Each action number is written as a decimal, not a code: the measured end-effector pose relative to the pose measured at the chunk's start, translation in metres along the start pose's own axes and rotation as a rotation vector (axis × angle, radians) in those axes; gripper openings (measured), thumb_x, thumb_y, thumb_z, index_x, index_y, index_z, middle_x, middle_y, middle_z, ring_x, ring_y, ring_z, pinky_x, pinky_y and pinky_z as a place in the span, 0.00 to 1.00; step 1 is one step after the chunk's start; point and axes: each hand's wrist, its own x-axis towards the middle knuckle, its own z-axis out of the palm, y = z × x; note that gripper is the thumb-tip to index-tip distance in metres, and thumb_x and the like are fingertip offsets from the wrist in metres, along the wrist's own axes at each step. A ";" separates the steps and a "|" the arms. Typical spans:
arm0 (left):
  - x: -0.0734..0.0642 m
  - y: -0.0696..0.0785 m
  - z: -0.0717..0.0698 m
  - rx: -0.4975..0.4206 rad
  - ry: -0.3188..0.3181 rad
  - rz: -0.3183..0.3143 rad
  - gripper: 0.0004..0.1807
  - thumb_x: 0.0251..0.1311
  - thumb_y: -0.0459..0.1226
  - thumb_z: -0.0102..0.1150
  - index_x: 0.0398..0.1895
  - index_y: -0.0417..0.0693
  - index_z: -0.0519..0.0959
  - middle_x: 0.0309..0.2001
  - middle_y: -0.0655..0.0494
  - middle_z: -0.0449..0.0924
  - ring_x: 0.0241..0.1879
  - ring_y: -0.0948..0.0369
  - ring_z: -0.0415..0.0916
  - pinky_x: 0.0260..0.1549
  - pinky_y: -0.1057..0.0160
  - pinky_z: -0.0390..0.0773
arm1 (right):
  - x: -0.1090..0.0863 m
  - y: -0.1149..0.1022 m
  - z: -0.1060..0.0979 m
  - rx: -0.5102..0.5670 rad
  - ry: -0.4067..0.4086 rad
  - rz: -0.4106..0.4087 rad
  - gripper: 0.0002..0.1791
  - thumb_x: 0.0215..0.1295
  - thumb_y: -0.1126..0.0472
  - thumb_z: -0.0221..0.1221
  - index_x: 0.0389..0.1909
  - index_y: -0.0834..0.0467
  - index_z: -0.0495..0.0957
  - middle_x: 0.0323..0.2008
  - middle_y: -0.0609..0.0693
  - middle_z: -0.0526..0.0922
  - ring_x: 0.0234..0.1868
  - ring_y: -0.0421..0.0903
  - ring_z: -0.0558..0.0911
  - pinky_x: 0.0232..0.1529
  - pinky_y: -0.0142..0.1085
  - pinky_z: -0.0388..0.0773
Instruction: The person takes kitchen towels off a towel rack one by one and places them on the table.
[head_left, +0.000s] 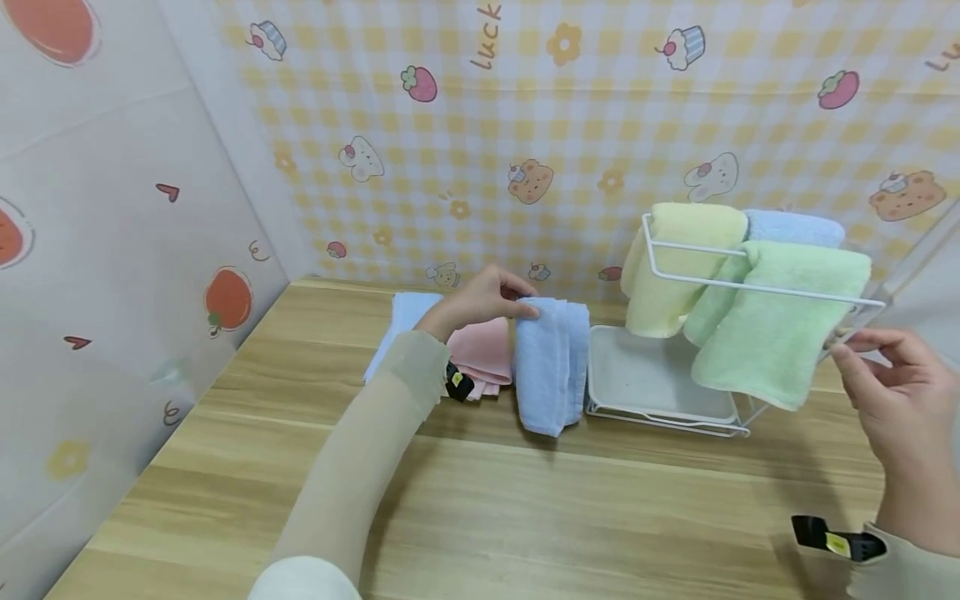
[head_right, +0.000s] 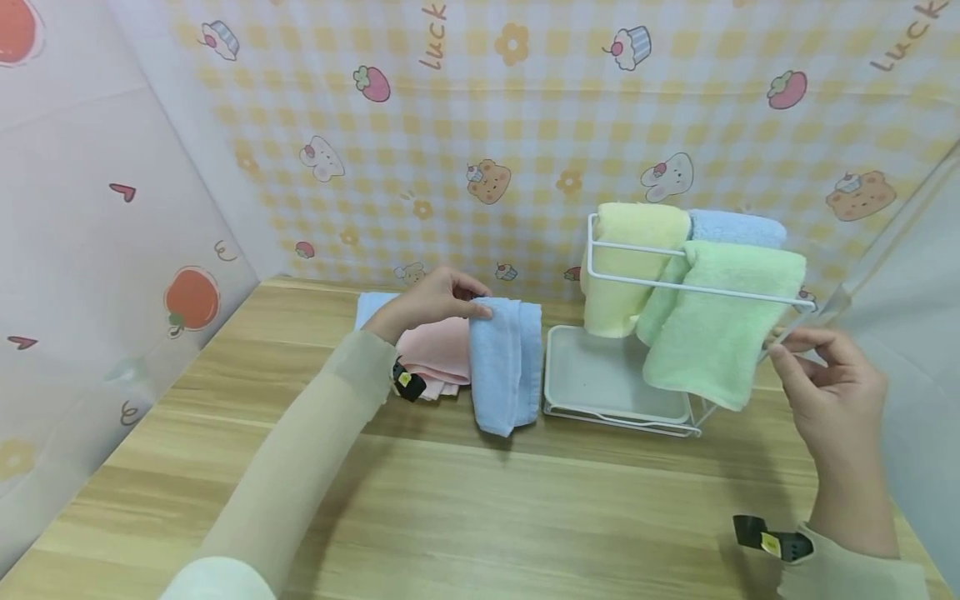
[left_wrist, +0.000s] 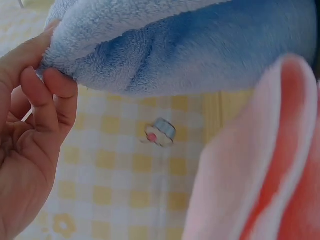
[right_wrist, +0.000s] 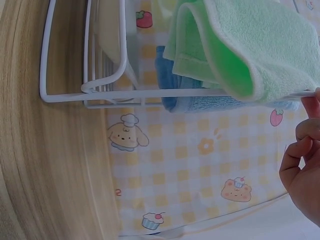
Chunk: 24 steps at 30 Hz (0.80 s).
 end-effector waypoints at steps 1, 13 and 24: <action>0.002 -0.003 -0.001 0.003 0.003 -0.002 0.14 0.58 0.35 0.71 0.47 0.42 0.86 0.49 0.48 0.86 0.45 0.60 0.82 0.45 0.65 0.82 | 0.000 0.000 0.000 -0.002 0.005 0.001 0.16 0.62 0.84 0.51 0.38 0.63 0.80 0.33 0.46 0.82 0.11 0.37 0.65 0.14 0.32 0.46; 0.019 -0.038 -0.004 0.079 0.039 -0.131 0.19 0.58 0.38 0.71 0.51 0.41 0.84 0.49 0.46 0.85 0.40 0.59 0.80 0.43 0.62 0.83 | -0.001 -0.001 0.001 0.022 0.023 0.002 0.16 0.61 0.85 0.51 0.38 0.65 0.80 0.33 0.47 0.84 0.11 0.37 0.66 0.13 0.31 0.48; 0.037 -0.054 0.006 0.144 0.034 -0.096 0.18 0.59 0.39 0.70 0.52 0.43 0.84 0.46 0.48 0.85 0.37 0.62 0.74 0.35 0.69 0.74 | 0.000 -0.002 0.001 -0.030 0.040 0.015 0.17 0.61 0.85 0.52 0.37 0.63 0.81 0.32 0.47 0.82 0.11 0.36 0.66 0.12 0.29 0.51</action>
